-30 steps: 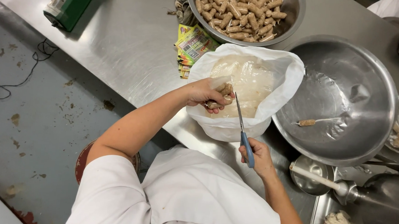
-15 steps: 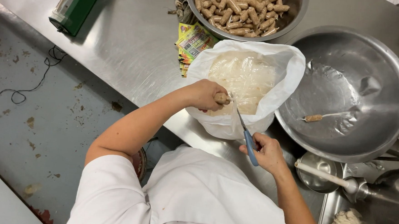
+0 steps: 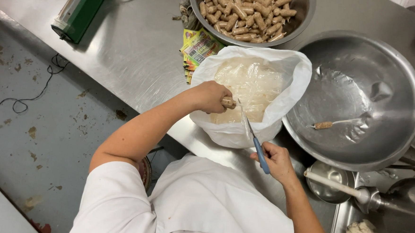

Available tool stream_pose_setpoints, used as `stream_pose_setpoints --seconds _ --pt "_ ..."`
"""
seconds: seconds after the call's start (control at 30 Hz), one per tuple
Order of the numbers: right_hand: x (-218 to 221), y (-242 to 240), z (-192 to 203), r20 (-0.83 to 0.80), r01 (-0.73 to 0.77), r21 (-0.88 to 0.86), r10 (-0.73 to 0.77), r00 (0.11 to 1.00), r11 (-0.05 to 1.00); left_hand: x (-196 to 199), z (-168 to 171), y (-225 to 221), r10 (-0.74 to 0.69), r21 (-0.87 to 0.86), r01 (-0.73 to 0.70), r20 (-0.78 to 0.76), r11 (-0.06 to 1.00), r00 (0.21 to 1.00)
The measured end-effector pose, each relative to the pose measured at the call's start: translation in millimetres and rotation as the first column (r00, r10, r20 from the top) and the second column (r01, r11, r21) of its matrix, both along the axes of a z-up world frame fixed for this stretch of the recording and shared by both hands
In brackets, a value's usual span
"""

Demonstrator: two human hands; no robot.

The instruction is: Cutting links of food items from a continuous string using scissors and placing them into a metal bowl on a production floor.

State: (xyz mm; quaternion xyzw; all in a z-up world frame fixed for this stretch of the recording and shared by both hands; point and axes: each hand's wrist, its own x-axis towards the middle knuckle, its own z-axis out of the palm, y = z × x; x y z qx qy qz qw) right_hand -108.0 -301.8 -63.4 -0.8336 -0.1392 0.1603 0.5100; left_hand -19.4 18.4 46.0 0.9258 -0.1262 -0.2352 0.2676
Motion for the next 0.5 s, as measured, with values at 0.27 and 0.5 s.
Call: stream_pose_setpoints --seconds 0.27,0.5 --pt "8.8 16.9 -16.6 0.059 -0.049 0.069 0.045 0.997 0.996 -7.1 20.6 7.8 0.270 -0.382 -0.344 -0.234 0.858 0.934" --pt "12.2 36.1 -24.2 0.097 -0.046 0.100 0.036 0.995 0.994 -19.5 10.3 0.9 0.250 -0.403 -0.352 -0.286 0.845 0.925"
